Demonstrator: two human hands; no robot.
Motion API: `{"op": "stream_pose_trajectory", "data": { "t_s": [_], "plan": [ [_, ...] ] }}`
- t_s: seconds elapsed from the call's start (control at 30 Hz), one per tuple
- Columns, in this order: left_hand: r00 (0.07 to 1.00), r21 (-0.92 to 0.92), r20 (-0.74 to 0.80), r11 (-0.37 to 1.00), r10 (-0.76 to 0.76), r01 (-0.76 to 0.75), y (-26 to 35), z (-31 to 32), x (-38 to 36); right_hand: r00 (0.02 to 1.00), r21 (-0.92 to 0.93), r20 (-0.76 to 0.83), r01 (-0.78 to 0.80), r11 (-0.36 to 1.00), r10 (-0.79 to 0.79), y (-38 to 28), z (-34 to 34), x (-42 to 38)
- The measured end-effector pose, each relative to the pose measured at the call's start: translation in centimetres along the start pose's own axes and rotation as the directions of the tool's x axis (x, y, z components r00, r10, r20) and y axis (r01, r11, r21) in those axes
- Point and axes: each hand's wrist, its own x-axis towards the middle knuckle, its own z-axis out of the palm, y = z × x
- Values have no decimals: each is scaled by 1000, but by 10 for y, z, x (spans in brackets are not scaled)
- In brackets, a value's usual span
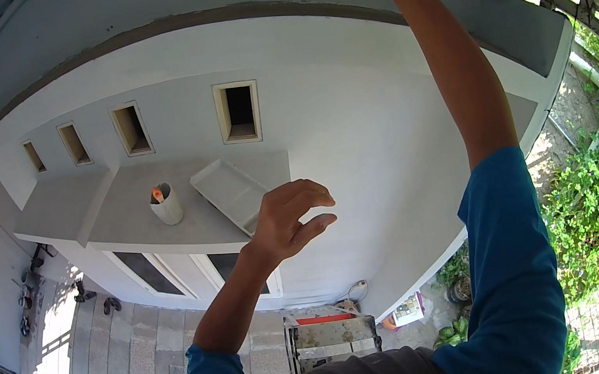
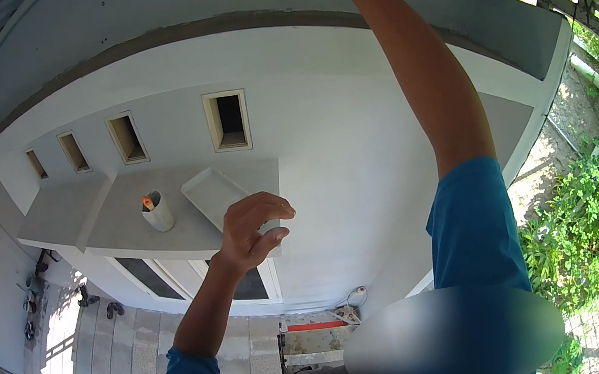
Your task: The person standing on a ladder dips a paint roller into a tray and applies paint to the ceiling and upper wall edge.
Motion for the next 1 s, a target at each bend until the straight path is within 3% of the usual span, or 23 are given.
{"op": "stream_pose_trajectory", "data": {
  "t_s": [0.07,0.13,0.27,0.37,0.53,0.67,0.77,0.8,0.87,1.0],
  "plan": [
    [1000,-14,-8,1000,6,-6,0,0,-2,991,-19,118,-66,998,68,-50,-1,-30],
    [1000,-24,-20,999,-23,22,-2,0,-7,954,7,183,-243,970,237,-86,2,-74],
    [999,-37,-28,999,-26,25,-5,0,-13,971,59,100,-225,973,219,-101,11,-99],
    [999,-38,-35,999,-21,20,-2,-2,-12,988,110,16,-151,982,150,-84,19,-73],
    [997,-15,-70,999,29,-30,6,-9,-8,991,116,-84,114,987,-105,-7,34,-8],
    [997,-8,-68,1000,24,-24,6,-13,-13,999,-43,21,-34,998,35,-30,39,-4],
    [994,-30,-107,999,11,-14,7,-15,-19,994,-56,94,-49,997,54,-82,43,-52],
    [994,-25,-108,1000,8,-11,7,-15,-21,994,-57,98,-48,997,53,-98,46,-68],
    [994,-19,-113,1000,14,-17,6,-16,-22,966,63,62,-254,965,250,-120,49,-92],
    [993,-18,-111,999,28,-30,5,-18,-24,972,95,20,-235,967,235,-122,48,-97]
  ]
}}
